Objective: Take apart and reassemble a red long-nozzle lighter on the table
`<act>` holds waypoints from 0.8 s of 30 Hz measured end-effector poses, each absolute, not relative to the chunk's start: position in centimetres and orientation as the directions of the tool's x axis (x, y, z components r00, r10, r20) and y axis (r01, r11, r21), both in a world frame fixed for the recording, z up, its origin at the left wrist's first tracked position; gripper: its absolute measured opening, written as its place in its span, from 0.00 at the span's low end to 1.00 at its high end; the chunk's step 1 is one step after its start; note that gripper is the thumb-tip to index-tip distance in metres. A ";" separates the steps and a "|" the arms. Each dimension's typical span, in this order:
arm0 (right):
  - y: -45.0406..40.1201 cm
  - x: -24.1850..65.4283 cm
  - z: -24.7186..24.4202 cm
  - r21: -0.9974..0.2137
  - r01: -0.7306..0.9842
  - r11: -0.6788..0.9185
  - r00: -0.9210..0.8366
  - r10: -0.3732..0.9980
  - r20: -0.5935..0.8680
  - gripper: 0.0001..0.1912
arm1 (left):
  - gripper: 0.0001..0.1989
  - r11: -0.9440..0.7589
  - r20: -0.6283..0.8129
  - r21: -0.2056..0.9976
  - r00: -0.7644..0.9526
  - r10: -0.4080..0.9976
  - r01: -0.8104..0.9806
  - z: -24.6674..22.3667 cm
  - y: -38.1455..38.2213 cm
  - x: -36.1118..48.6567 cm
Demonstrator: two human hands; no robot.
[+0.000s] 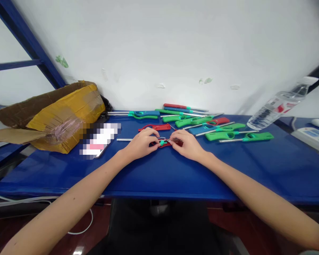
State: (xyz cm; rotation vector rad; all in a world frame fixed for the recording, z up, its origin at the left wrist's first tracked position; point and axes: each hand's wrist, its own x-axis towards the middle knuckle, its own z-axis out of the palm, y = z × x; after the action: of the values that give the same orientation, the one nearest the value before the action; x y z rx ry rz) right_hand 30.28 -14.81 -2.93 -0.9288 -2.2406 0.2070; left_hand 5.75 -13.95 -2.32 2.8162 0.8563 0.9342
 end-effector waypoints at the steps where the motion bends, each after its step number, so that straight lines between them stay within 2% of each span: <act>1: -14.8 30.3 -2.9 -0.384 0.561 0.734 -0.504 0.670 0.545 0.05 | 0.09 -0.847 0.538 0.212 0.665 0.518 0.488 -2.3 -13.9 5.7; 11: -14.7 30.2 -2.9 -0.379 0.570 0.729 -0.509 0.675 0.534 0.04 | 0.08 -0.849 0.527 0.210 0.676 0.516 0.485 -1.7 -13.8 5.2; 24: -15.0 30.2 -2.6 -0.381 0.580 0.720 -0.495 0.683 0.538 0.03 | 0.09 -0.827 0.446 0.195 0.704 0.553 0.527 -2.0 -13.8 5.6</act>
State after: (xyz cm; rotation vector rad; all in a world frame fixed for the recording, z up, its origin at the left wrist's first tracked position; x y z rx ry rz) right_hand 30.22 -14.96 -2.59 -0.9516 -2.2375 0.1945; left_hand 5.63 -13.81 -2.03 2.8510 0.9044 0.7722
